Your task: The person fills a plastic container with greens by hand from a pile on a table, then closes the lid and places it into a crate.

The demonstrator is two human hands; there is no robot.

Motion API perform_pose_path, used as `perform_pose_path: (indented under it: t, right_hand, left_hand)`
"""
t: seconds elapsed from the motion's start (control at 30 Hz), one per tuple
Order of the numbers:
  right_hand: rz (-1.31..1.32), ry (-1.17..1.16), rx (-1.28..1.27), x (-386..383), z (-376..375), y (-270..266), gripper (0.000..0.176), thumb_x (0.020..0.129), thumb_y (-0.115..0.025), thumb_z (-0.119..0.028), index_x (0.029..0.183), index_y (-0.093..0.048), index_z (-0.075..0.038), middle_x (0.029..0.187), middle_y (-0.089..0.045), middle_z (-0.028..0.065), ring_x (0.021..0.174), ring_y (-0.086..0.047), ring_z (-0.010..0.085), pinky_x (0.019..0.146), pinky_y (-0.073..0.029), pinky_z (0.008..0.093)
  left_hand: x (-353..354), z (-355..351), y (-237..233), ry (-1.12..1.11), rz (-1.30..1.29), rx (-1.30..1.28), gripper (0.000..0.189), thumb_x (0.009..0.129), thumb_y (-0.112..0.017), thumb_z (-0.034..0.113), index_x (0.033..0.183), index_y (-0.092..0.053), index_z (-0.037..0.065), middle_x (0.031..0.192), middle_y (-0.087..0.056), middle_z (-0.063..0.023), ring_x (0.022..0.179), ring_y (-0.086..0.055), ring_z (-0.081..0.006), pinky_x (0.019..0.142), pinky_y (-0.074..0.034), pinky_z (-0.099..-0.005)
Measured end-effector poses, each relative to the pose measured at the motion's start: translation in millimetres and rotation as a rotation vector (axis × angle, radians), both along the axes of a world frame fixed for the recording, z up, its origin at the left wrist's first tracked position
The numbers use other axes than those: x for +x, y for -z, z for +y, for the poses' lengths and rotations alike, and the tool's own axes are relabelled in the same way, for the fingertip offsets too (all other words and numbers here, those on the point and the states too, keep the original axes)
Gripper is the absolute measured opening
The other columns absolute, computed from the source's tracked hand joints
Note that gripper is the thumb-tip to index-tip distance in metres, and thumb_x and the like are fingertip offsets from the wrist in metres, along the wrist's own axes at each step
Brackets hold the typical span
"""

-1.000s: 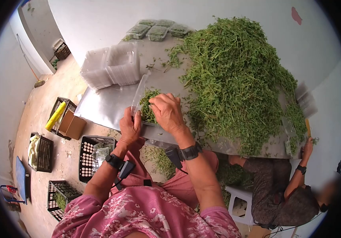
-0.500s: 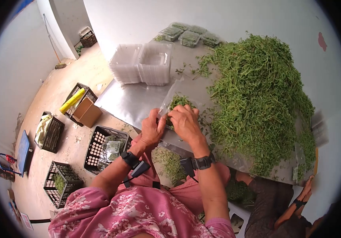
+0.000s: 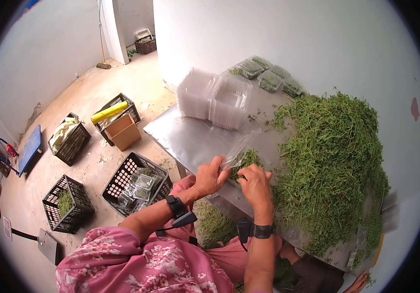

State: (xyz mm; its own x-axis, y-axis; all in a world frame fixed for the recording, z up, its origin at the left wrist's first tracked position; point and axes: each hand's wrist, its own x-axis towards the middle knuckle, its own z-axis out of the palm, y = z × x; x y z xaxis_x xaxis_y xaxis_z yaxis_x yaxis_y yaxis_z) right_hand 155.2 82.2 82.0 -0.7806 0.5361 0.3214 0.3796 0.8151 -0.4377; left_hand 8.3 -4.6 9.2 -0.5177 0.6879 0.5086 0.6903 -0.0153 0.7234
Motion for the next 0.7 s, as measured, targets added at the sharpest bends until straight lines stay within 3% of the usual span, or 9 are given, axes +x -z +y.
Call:
perform_pose_path:
  t: [0.33,0.7]
  right_hand:
    - [0.001,0.016,0.026,-3.2,-2.8,-1.0,0.011,0.074,-0.070,-0.009,0.085,-0.068,-0.009,0.083,-0.062,0.0055,0.089,-0.059,0.0265,0.084,-0.033,0.0378]
    - [0.261,0.060,-0.010,-2.3,0.5,-3.5,0.006,0.080,-0.067,-0.011,0.083,-0.068,-0.007,0.081,-0.063,0.0060,0.079,-0.060,0.0267,0.080,-0.036,0.0369]
  left_hand:
    - [0.9,-1.7,-4.1,0.016,-0.056,-0.034,0.034,0.088,-0.062,0.027,0.112,-0.051,0.006,0.074,-0.064,-0.0198,0.070,-0.062,-0.0428,0.060,-0.048,-0.0490]
    - [0.1,-1.3,-4.2,0.003,-0.019,-0.065,0.032,0.092,-0.058,0.031,0.109,-0.051,0.005,0.074,-0.065,-0.0177,0.068,-0.063,-0.0407,0.060,-0.048,-0.0483]
